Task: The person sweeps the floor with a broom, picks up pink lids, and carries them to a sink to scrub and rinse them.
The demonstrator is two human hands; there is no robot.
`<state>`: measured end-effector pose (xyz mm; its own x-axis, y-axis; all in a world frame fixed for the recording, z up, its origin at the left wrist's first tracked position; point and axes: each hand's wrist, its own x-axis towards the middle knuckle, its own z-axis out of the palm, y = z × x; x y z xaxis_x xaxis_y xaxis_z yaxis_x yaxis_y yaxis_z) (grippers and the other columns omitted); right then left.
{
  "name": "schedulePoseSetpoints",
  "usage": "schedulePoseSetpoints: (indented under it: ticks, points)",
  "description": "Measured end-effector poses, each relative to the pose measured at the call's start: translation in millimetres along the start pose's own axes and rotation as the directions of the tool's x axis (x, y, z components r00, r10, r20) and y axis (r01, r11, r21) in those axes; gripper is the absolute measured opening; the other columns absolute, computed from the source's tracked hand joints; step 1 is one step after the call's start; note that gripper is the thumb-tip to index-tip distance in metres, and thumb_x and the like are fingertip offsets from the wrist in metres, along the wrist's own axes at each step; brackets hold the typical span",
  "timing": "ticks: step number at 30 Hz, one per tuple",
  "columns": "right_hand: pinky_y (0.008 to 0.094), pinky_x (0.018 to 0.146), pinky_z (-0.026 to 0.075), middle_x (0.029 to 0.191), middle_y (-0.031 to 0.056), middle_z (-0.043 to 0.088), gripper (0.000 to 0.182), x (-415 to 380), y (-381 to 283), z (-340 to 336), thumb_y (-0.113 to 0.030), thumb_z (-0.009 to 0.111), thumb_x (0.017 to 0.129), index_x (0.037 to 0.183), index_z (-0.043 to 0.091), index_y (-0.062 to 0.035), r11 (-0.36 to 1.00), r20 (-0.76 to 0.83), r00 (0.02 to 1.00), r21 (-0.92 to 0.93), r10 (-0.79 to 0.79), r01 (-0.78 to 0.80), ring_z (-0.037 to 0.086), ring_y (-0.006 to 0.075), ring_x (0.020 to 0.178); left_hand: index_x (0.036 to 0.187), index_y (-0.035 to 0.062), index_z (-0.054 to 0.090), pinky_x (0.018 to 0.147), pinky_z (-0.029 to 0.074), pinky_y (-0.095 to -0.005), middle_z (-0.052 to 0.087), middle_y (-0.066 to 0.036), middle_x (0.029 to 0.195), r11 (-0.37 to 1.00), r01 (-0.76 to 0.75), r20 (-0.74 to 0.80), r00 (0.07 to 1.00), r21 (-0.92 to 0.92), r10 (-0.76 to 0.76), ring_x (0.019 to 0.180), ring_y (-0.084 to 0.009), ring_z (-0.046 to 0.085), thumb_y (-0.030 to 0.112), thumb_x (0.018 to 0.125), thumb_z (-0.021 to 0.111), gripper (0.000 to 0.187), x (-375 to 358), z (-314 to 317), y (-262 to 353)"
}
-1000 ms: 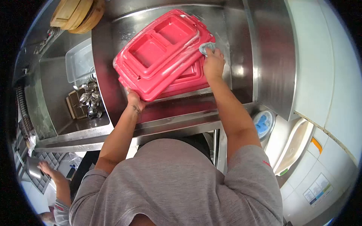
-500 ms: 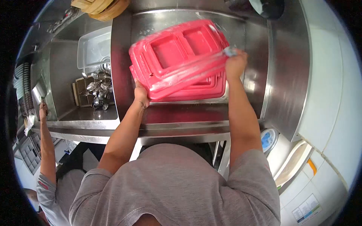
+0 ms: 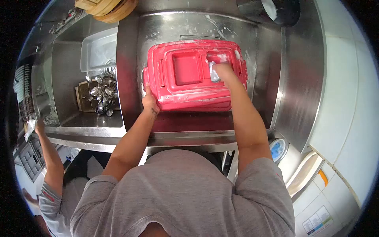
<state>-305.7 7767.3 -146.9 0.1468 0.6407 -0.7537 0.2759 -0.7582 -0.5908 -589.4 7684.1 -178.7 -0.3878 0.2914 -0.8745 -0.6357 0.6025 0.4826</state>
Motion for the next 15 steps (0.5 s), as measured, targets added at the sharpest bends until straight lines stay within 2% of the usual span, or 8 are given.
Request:
schedulePoseSetpoints:
  ticks: [1,2,3,5,7,10,12,15]
  points:
    - [0.0403,0.059,0.048,0.07,0.0168,0.064,0.025,-3,2,3,-0.021,0.055,0.081,0.084,0.065,0.0018,1.0,0.004,1.0,-0.012,-0.01,0.01,0.062,0.0317,0.061,0.096,-0.0009,0.06,0.074,0.048,-0.0335,0.06,-0.006,0.086,1.0,-0.001,0.0,1.0,-0.016,0.001,0.077,-0.0163,0.055,0.053,0.086,0.057,0.055,-1,-2,-1]
    - [0.0402,0.063,0.049,0.073,0.0168,0.064,0.023,-25,-14,15,-0.021,0.057,0.08,0.086,0.066,0.0001,0.958,-0.288,0.914,-0.097,-0.285,0.268,0.063,0.0323,0.065,0.1,-0.0016,0.059,0.077,0.048,-0.033,0.061,-0.007,0.09,0.999,-0.041,0.043,0.998,0.026,0.039,0.08,-0.0166,0.056,0.053,0.086,0.057,0.056,3,-2,-2]
    - [0.0402,0.066,0.05,0.076,0.0168,0.064,0.022,-37,-30,30,-0.02,0.058,0.079,0.087,0.066,-0.0015,0.851,-0.52,0.68,-0.235,-0.518,0.469,0.063,0.0329,0.069,0.103,-0.0023,0.059,0.08,0.048,-0.0326,0.061,-0.008,0.093,0.994,-0.082,0.081,0.994,0.075,0.076,0.083,-0.0169,0.057,0.052,0.086,0.057,0.057,8,-2,-1]
    - [0.0405,0.081,0.048,0.094,0.0168,0.063,0.019,-54,-51,60,-0.018,0.059,0.077,0.089,0.068,-0.0046,0.389,-0.194,0.344,-0.593,-0.919,0.705,0.059,0.0342,0.091,0.109,-0.0036,0.057,0.081,0.047,-0.034,0.061,-0.009,0.099,0.971,-0.056,-0.015,0.998,0.233,0.061,0.087,-0.0177,0.057,0.051,0.087,0.056,0.059,6,-6,0]
    - [0.0394,0.084,0.047,0.099,0.0162,0.063,0.019,-28,-45,88,-0.014,0.054,0.08,0.087,0.067,-0.0024,0.121,0.233,0.531,-0.827,-0.815,0.548,0.06,0.0307,0.094,0.116,-0.0046,0.053,0.086,0.046,-0.0349,0.061,-0.011,0.108,0.987,0.045,0.018,0.999,0.152,-0.049,0.095,-0.0199,0.057,0.05,0.088,0.056,0.061,15,-5,-4]
    - [0.0403,0.08,0.049,0.096,0.0174,0.065,0.021,-6,-39,110,-0.015,0.053,0.079,0.085,0.068,-0.0018,0.163,0.17,0.575,-0.862,-0.8,0.481,0.062,0.0304,0.089,0.118,-0.0031,0.052,0.092,0.044,-0.0362,0.06,-0.011,0.114,1.0,0.006,0.143,0.99,-0.014,-0.004,0.102,-0.0227,0.057,0.048,0.087,0.059,0.061,15,1,-1]
    - [0.042,0.081,0.047,0.098,0.0195,0.064,0.022,-19,-51,122,-0.017,0.051,0.08,0.088,0.069,-0.0073,0.394,0.011,0.92,-0.902,-0.393,0.179,0.061,0.0319,0.087,0.121,0.0004,0.051,0.097,0.04,-0.0381,0.058,-0.009,0.118,0.987,0.109,0.212,0.974,-0.114,-0.083,0.106,-0.0242,0.055,0.045,0.086,0.062,0.058,6,-1,6]
    - [0.0429,0.077,0.048,0.096,0.0215,0.064,0.022,-25,-57,109,-0.017,0.05,0.079,0.087,0.068,-0.0064,0.566,0.134,0.934,-0.764,-0.332,0.311,0.061,0.0323,0.081,0.125,0.0035,0.05,0.1,0.037,-0.0403,0.056,-0.008,0.124,0.963,0.134,0.294,0.954,-0.236,-0.061,0.111,-0.0244,0.053,0.042,0.086,0.061,0.056,5,1,4]
